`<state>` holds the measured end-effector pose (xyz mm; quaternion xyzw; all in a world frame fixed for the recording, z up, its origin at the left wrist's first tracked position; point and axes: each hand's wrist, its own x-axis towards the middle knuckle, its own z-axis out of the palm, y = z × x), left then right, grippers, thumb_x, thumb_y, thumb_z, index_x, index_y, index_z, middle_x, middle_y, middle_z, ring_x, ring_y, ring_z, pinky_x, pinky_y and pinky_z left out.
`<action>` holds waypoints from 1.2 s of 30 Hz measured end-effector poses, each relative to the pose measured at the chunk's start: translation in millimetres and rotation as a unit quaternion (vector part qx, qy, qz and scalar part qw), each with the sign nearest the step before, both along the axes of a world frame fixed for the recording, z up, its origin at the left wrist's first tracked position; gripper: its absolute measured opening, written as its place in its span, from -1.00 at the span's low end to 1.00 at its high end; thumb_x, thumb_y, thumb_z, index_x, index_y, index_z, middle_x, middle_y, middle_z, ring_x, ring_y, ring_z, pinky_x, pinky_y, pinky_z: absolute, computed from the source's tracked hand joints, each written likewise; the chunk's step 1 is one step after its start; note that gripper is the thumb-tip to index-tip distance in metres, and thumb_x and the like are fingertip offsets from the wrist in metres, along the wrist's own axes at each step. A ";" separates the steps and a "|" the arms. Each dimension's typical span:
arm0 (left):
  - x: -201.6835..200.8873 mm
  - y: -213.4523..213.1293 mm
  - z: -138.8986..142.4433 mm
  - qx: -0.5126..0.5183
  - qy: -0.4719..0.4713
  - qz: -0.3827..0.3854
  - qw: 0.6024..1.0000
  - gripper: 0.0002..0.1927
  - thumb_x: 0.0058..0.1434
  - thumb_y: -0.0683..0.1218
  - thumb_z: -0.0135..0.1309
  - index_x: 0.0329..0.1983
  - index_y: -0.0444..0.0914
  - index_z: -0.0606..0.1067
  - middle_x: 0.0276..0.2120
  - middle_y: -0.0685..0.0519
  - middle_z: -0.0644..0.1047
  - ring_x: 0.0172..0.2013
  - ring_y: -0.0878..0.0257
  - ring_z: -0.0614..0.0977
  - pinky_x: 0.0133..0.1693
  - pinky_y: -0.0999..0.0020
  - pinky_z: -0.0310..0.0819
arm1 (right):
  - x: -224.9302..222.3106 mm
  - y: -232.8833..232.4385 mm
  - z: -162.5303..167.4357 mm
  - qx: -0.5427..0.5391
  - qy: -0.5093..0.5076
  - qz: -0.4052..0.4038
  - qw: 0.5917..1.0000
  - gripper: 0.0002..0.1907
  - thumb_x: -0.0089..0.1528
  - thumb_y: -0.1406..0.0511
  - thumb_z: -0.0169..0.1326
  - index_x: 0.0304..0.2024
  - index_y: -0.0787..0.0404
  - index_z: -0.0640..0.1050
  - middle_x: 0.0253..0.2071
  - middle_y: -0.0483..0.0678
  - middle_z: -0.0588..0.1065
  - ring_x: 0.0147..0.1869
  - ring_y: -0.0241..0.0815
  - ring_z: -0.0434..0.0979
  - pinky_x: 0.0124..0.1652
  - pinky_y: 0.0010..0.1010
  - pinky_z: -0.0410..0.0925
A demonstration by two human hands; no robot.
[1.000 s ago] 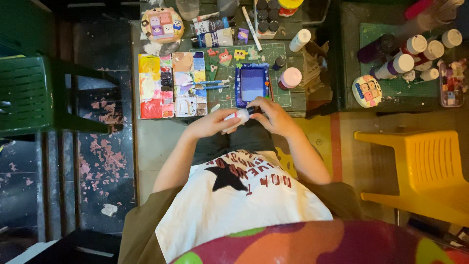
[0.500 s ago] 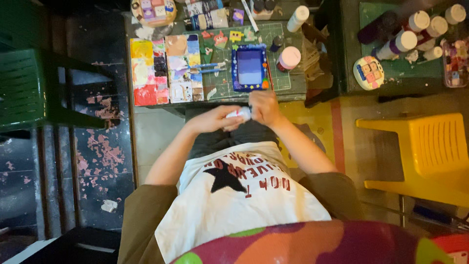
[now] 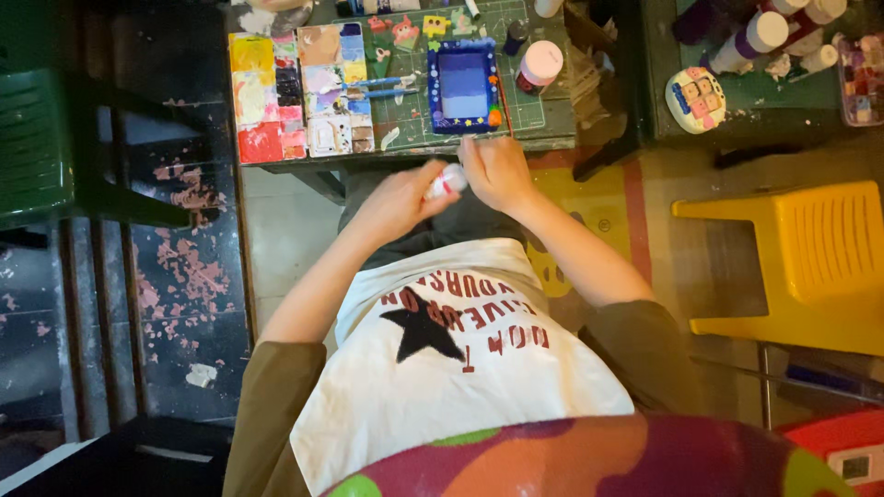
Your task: The person paints small ceramic figurines and a rectangular tray using a fine brush and water-based paints. They dip the brush into paint and water, apply color to the figurines and tray, and then place the painted pieces into the tray.
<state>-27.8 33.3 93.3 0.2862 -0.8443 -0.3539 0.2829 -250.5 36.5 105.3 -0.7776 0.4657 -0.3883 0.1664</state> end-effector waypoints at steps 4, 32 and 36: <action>-2.7 3.7 8.5 0.063 -0.054 0.021 0.996 -0.64 0.40 0.11 0.14 -0.02 -0.25 0.43 -0.40 -0.05 0.56 -0.39 0.03 0.58 -0.37 0.21 0.39 | -5.0 3.8 3.8 0.023 0.104 -0.048 0.993 -0.63 0.43 0.25 -0.04 -0.46 0.25 0.53 -0.53 0.18 0.44 -0.42 0.24 0.48 -0.40 0.01 0.28; -36.2 -26.1 -2.4 -0.142 -0.038 0.121 0.982 -0.46 0.16 0.05 0.34 0.14 -0.23 0.46 -0.24 -0.08 0.58 -0.24 -0.04 0.62 -0.24 0.09 0.52 | -11.9 -19.8 1.2 0.119 0.078 -0.131 0.981 -0.49 0.45 0.20 -0.18 -0.52 0.22 0.57 -0.58 0.23 0.45 -0.47 0.31 0.48 -0.36 0.08 0.32; -33.9 -32.5 3.7 -0.116 -0.043 0.121 0.985 -0.46 0.15 0.05 0.36 0.13 -0.23 0.47 -0.28 -0.04 0.56 -0.25 -0.02 0.61 -0.23 0.09 0.51 | -13.4 -16.7 21.9 0.118 0.055 -0.107 0.986 -0.64 0.42 0.17 -0.05 -0.37 0.26 0.55 -0.46 0.20 0.50 -0.36 0.29 0.51 -0.35 0.02 0.34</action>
